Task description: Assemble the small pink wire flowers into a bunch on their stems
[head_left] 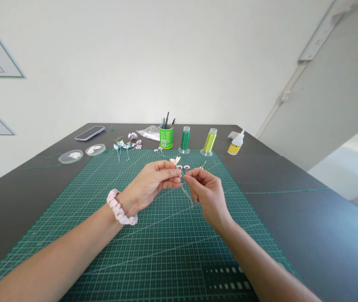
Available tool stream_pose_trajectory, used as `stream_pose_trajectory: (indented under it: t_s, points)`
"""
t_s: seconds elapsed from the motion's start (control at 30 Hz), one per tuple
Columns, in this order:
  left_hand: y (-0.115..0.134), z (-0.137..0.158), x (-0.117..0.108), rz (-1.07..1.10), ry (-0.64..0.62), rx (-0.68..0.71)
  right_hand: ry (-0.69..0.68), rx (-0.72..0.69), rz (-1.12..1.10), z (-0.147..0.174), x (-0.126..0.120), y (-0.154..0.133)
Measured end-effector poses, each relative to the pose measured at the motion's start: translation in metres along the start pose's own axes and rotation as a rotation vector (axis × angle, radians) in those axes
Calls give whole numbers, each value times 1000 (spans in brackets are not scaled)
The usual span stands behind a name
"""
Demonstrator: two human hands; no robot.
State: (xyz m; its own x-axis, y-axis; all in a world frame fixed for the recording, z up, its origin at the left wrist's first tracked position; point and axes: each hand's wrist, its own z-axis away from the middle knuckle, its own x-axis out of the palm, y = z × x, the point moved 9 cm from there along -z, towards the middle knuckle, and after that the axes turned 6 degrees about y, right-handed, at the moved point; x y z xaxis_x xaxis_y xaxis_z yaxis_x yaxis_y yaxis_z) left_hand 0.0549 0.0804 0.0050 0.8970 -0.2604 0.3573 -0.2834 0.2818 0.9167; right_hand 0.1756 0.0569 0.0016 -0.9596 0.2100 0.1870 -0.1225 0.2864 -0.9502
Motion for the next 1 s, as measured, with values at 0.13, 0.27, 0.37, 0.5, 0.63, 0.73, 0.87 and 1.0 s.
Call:
stream_pose_trajectory:
  t_s: [0.13,0.27,0.37,0.5,0.63,0.73,0.87,1.0]
  points:
    - [1,0,0,-14,-11,14,4,6,-4,0,0,0]
    - [1,-1,-1,-50,-13,12,10,3,-7,0,-1,-1]
    - [1,-2,-1,-62,-11,16,14,-3,-6,1,-1,-2]
    - [0,-3,-2,-75,-3,10,12,-12,-8,1,-1,-3]
    - [0,-2,-2,-92,-4,-5,3,-25,-24,2,-1,-6]
    - [0,-2,-2,-108,-3,-7,-1,-34,-30,2,0,-8]
    - [1,-1,-3,-118,20,-1,-8,-32,-39,3,0,-8]
    - [4,-2,-4,-104,44,24,-24,-17,-46,3,2,-7]
